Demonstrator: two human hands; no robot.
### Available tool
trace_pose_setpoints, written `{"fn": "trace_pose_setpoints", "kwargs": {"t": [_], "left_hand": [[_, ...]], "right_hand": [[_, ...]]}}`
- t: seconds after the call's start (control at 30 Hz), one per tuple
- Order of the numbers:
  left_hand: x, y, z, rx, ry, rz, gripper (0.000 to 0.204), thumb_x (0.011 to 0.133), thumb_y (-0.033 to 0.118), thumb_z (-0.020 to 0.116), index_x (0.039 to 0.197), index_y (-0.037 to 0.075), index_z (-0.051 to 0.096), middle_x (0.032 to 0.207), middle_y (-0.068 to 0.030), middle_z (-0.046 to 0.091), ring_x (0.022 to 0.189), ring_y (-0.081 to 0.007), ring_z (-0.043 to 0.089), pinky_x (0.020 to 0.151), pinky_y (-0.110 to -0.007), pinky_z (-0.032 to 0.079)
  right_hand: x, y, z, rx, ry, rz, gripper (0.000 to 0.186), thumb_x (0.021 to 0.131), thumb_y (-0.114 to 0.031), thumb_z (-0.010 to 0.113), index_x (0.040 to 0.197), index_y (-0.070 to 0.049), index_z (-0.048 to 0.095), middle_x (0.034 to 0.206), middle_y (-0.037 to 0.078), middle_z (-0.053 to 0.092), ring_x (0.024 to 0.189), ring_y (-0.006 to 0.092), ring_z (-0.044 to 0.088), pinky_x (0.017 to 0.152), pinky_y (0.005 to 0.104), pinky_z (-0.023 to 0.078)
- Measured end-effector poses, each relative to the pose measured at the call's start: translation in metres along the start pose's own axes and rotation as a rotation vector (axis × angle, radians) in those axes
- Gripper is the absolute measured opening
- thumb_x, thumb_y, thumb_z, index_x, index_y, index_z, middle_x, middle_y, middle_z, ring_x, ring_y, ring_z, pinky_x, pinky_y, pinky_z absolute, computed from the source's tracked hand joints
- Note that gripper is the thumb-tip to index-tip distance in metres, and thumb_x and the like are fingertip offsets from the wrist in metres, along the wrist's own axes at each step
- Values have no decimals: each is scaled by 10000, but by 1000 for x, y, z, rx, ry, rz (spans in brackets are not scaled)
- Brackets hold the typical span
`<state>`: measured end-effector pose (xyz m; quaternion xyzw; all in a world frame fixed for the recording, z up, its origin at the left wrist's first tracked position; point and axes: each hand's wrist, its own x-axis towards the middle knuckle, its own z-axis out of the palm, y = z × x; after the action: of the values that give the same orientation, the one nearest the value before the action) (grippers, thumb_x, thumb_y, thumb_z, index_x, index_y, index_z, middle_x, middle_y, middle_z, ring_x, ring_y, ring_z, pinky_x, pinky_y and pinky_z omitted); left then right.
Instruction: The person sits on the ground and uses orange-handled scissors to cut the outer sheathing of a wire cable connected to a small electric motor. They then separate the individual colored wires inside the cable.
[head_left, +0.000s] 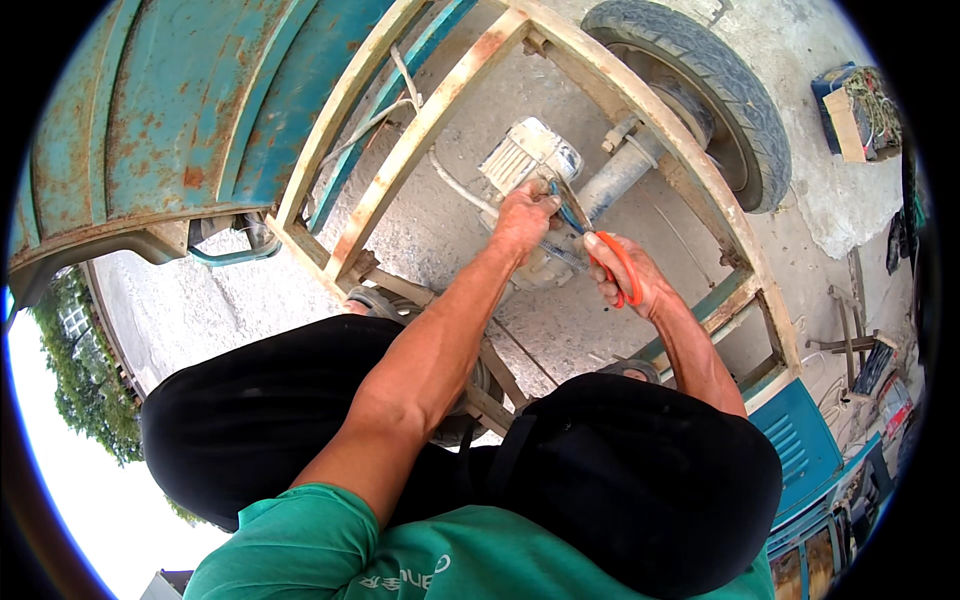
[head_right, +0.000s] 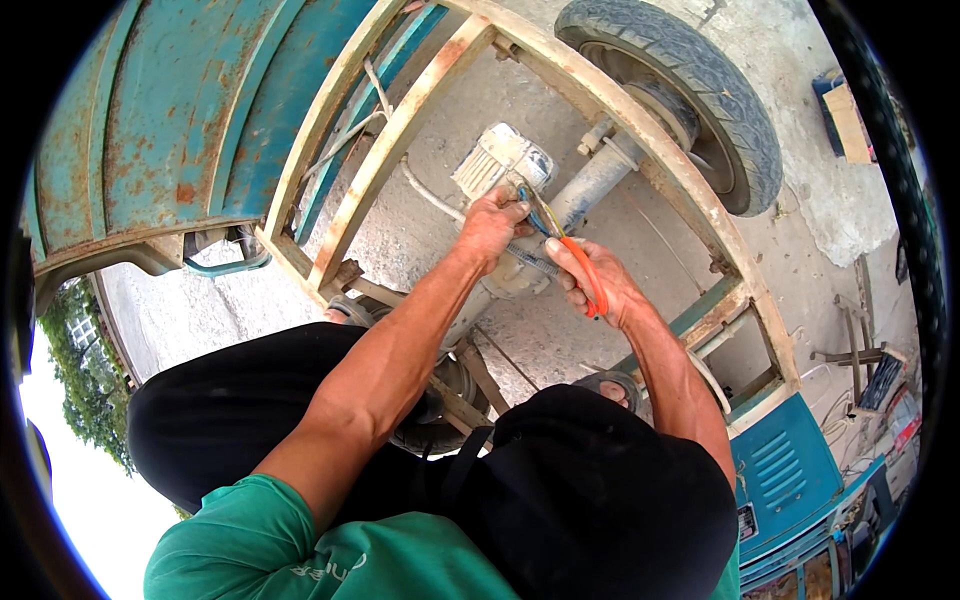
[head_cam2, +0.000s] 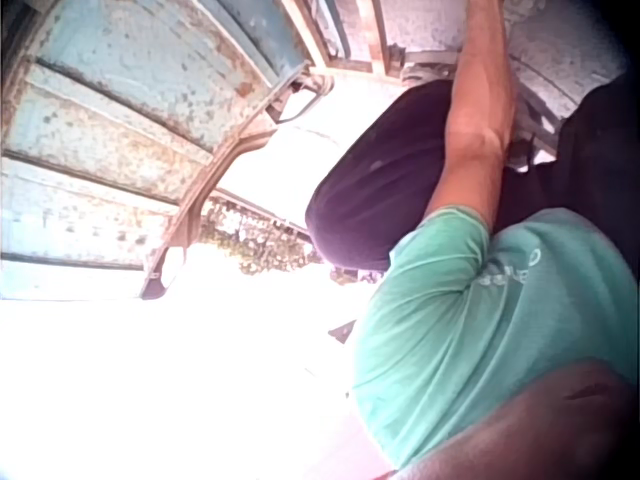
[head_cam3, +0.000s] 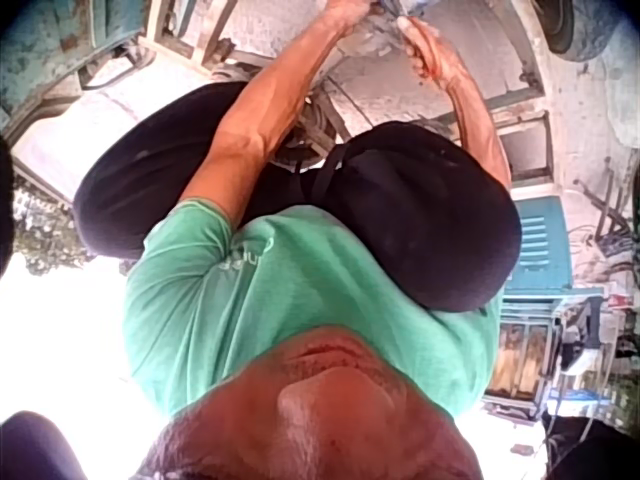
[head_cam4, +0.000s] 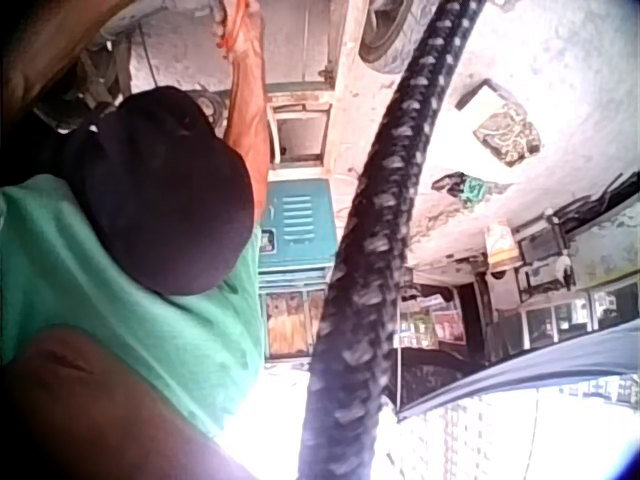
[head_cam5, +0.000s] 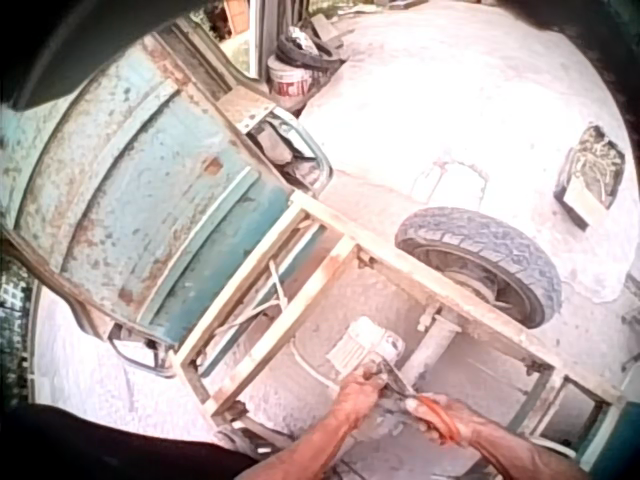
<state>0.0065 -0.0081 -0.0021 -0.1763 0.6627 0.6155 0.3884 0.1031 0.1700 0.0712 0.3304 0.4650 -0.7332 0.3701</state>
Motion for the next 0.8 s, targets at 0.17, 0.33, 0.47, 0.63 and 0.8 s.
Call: {"fn": "trace_pose_setpoints", "kwargs": {"t": [0.17,0.33,0.47,0.63,0.8], "left_hand": [[2,-6,0,70,19,59,183,956,94,645,1093,-22,679,914,-76,707,763,-155,633,713,-329,517],[9,-18,-4,109,24,89,191,949,110,654,1090,-17,681,918,-81,716,779,-167,632,729,-342,514],[11,-16,-5,195,-10,102,159,991,34,599,1131,-22,649,1008,-95,698,880,-171,675,780,-320,585],[12,-15,-3,223,-3,77,147,983,32,608,1112,-22,654,993,-92,699,845,-167,677,775,-314,584],[7,-3,-6,262,6,69,153,976,31,616,1113,-27,652,1000,-91,698,835,-163,670,766,-315,578]], "right_hand": [[5,0,1,-130,33,-30,594,941,-634,630,966,-41,598,653,-12,478,454,82,450,407,270,369],[3,-11,7,-275,87,-26,588,979,-624,570,936,-41,623,583,-41,439,431,83,403,395,281,320],[-4,-25,7,-371,112,-13,608,978,-606,587,969,-4,673,574,-41,435,436,82,397,396,281,315],[-3,-35,-4,-446,91,-59,543,971,-565,622,880,-30,654,575,-30,442,440,91,412,403,291,329],[-22,-99,-4,-613,120,-200,443,1006,-496,623,842,-90,563,563,-53,417,446,51,369,403,274,316]]}}
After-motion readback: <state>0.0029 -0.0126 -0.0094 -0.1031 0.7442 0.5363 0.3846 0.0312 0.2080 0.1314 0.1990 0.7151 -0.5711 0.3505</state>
